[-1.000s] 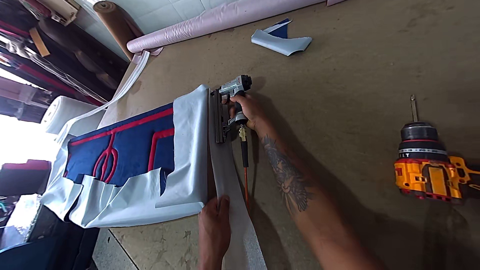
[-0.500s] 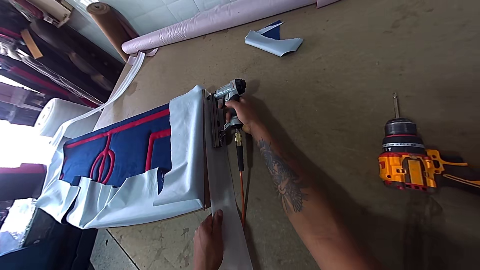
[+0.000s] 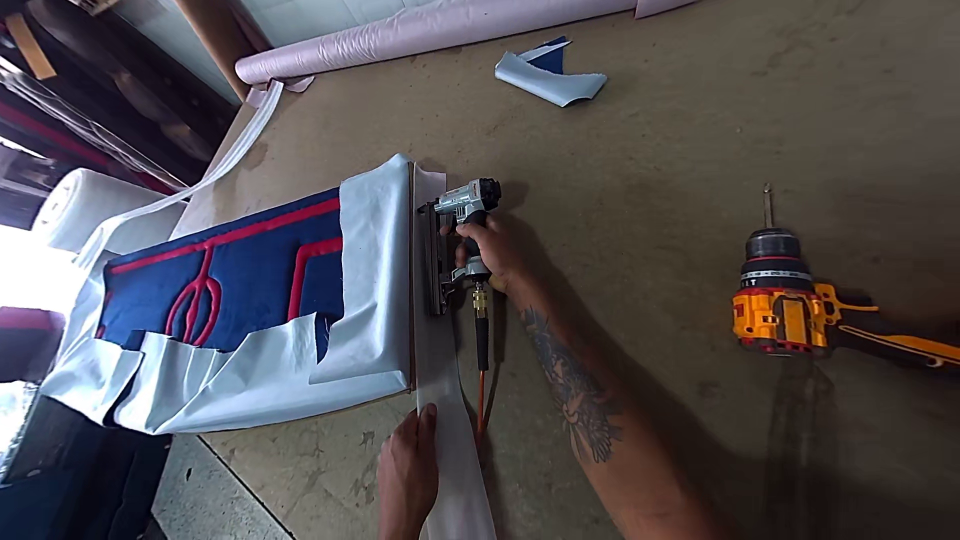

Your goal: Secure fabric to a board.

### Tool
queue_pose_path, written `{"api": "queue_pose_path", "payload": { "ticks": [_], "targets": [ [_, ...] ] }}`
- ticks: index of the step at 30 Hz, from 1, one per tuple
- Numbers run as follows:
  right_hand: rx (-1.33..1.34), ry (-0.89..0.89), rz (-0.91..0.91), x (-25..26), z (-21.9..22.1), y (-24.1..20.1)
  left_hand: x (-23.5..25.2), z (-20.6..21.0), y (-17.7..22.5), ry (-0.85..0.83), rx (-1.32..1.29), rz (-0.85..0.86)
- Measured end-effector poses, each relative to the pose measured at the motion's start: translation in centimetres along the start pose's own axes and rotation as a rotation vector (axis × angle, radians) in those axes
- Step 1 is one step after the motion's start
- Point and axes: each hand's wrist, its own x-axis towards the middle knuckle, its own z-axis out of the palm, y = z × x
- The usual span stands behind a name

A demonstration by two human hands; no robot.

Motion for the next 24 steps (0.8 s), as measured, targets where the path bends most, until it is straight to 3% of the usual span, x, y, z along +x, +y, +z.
{"api": "queue_pose_path", "payload": {
  "ticks": [19, 24],
  "targets": [
    [-0.045, -0.009, 0.073, -16.8, 1.6, 7.1, -0.5, -0.9, -2.3, 0.001, 0.007, 0.077],
    [0.048, -0.002, 0.116, -19.5, 2.3, 8.7, -0.5, -1.0, -3.2, -0.012, 0.036, 0.116]
  ]
}}
